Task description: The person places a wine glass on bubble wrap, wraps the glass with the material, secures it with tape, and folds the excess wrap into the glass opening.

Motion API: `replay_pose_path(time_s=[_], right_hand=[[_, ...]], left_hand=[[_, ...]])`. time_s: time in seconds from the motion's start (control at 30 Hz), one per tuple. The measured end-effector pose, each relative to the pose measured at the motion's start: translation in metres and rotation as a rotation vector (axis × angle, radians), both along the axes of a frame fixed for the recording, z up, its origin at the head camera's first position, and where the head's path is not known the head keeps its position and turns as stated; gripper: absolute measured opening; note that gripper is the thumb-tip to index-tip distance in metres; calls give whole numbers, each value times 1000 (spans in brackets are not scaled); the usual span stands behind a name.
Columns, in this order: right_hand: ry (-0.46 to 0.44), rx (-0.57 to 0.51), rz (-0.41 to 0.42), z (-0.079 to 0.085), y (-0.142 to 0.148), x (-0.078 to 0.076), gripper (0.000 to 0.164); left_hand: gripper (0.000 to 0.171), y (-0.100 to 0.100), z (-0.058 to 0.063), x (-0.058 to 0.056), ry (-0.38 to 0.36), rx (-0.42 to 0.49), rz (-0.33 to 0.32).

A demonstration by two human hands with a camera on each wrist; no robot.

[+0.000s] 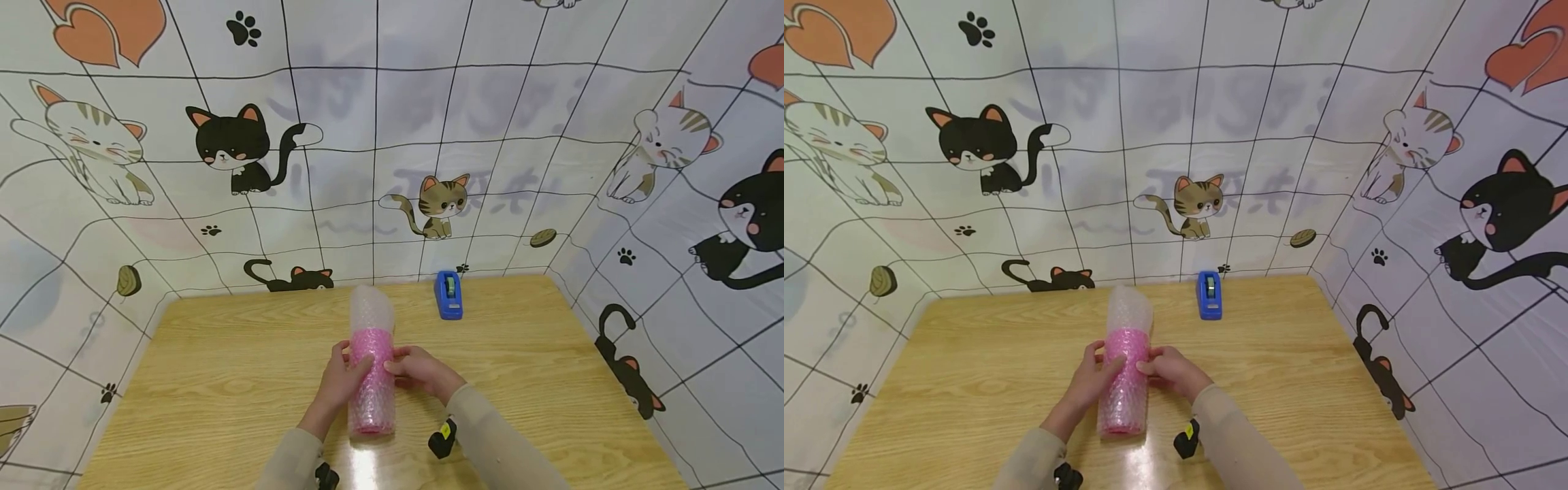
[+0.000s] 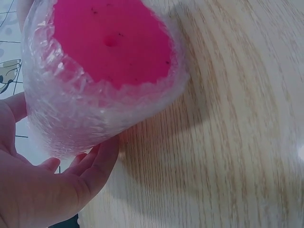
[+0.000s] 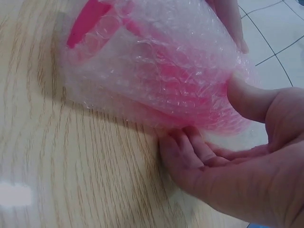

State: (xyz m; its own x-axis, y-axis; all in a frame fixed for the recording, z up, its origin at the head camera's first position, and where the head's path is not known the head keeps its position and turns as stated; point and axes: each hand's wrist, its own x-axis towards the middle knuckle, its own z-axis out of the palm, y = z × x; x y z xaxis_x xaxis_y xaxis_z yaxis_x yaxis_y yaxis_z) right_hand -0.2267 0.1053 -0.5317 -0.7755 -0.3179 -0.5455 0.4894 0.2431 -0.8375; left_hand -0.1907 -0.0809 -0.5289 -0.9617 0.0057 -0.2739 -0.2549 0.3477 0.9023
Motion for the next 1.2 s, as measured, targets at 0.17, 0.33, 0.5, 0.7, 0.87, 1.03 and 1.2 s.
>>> replay_pose_path(time_s=[0.17, 0.33, 0.5, 0.7, 0.87, 1.03, 1.2], right_hand=[[2, -9, 23, -2, 1, -2, 56], [1, -52, 36, -3, 1, -2, 53], [0, -89, 32, -6, 0, 0, 55], [-6, -136, -2, -3, -2, 2, 63], [47, -105, 3, -3, -2, 5, 61], [106, -58, -47, -1, -5, 8, 57], [139, -2, -107, 3, -9, 9, 52]], left_hand=[[77, 0, 1, 0, 3, -2, -1], [77, -2, 1, 1, 19, 16, -13], [77, -5, 2, 2, 26, 21, -31], [76, -7, 3, 2, 21, 73, -44], [76, -7, 3, 6, -1, 81, -55], [74, -7, 0, 7, -6, 94, -42], [67, -5, -2, 7, 65, 26, 21]])
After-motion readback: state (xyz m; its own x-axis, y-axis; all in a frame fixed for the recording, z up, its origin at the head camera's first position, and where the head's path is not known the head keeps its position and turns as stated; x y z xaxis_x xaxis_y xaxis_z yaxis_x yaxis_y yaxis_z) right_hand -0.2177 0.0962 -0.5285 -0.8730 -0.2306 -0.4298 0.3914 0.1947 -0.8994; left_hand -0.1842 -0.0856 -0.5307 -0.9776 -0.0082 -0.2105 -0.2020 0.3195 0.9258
